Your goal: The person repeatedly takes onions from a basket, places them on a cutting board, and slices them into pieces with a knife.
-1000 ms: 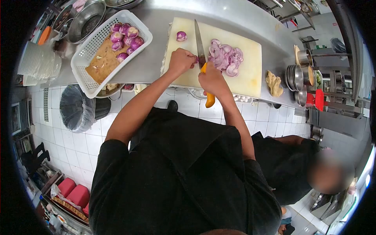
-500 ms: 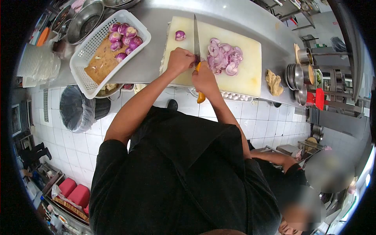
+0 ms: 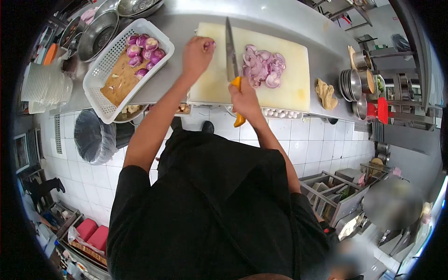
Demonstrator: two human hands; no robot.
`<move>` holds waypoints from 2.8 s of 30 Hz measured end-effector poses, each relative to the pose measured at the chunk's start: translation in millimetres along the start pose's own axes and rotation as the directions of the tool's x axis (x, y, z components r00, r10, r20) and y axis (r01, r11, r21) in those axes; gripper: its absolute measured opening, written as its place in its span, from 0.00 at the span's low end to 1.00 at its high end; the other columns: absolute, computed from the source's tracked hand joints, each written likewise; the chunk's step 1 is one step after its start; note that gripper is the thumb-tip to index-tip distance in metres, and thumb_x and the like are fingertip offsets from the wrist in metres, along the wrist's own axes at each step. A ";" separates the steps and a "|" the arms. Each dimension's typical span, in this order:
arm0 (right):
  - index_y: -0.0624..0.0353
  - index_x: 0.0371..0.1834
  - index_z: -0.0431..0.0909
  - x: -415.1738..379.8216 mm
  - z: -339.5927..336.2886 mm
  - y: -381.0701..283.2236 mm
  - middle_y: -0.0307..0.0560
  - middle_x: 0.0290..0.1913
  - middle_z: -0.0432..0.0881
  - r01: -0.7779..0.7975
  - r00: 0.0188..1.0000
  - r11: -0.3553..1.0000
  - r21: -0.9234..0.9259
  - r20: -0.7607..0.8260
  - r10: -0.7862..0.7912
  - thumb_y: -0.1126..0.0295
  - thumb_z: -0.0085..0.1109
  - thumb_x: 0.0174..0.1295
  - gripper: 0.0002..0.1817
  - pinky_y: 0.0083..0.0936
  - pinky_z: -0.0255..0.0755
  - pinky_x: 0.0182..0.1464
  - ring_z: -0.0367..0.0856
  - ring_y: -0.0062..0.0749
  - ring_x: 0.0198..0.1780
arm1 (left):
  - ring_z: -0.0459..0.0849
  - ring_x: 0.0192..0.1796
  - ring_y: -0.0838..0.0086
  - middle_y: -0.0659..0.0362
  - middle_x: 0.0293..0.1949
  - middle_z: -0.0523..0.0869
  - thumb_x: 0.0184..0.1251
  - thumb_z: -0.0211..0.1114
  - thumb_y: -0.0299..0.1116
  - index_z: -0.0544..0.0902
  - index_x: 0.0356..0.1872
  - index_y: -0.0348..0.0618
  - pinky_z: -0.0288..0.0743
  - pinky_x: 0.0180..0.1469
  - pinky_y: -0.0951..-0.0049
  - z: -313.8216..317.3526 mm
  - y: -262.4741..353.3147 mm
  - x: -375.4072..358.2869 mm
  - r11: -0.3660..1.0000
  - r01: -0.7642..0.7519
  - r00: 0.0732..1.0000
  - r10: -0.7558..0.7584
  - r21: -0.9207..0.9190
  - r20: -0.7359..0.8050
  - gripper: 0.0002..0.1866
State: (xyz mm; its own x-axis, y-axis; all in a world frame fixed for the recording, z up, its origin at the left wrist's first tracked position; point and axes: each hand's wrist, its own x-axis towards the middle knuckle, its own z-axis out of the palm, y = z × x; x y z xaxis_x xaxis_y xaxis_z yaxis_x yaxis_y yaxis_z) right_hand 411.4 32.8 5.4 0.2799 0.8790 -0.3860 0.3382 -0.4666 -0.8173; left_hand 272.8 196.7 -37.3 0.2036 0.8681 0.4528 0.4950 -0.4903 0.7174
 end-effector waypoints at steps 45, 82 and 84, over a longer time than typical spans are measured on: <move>0.71 0.56 0.63 20.7 -35.0 -49.5 0.68 0.33 0.83 -0.039 0.991 0.941 -0.335 0.110 0.081 0.64 0.53 0.71 0.21 0.45 0.79 0.25 0.86 0.53 0.24 | 0.90 0.38 0.62 0.52 0.44 0.89 0.65 0.69 0.23 0.89 0.42 0.35 0.84 0.43 0.70 16.5 2.7 -47.5 0.929 0.099 0.979 -0.027 -0.358 0.200 0.07; 0.73 0.52 0.63 22.8 -31.4 -58.4 0.68 0.34 0.84 0.039 0.994 0.911 -0.412 0.107 0.006 0.67 0.52 0.69 0.19 0.44 0.79 0.25 0.85 0.52 0.22 | 0.90 0.37 0.64 0.52 0.43 0.89 0.65 0.68 0.22 0.89 0.43 0.33 0.86 0.42 0.70 14.0 7.7 -43.1 0.939 0.084 0.982 -0.020 -0.334 0.190 0.07; 0.74 0.53 0.63 18.8 -24.1 -56.8 0.72 0.35 0.84 0.063 0.996 0.899 -0.433 0.089 -0.027 0.67 0.52 0.68 0.20 0.48 0.80 0.31 0.86 0.58 0.28 | 0.90 0.37 0.63 0.52 0.43 0.89 0.65 0.68 0.22 0.89 0.42 0.32 0.86 0.42 0.70 11.7 8.5 -45.6 0.948 0.059 0.982 0.002 -0.312 0.191 0.07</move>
State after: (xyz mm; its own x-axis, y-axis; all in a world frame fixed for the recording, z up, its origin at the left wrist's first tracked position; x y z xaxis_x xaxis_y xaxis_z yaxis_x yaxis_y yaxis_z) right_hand 419.1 73.5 54.8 0.1893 0.8966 -0.4002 0.7107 -0.4064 -0.5742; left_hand 277.6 153.9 -58.0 0.3622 0.8659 0.3449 0.2177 -0.4384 0.8720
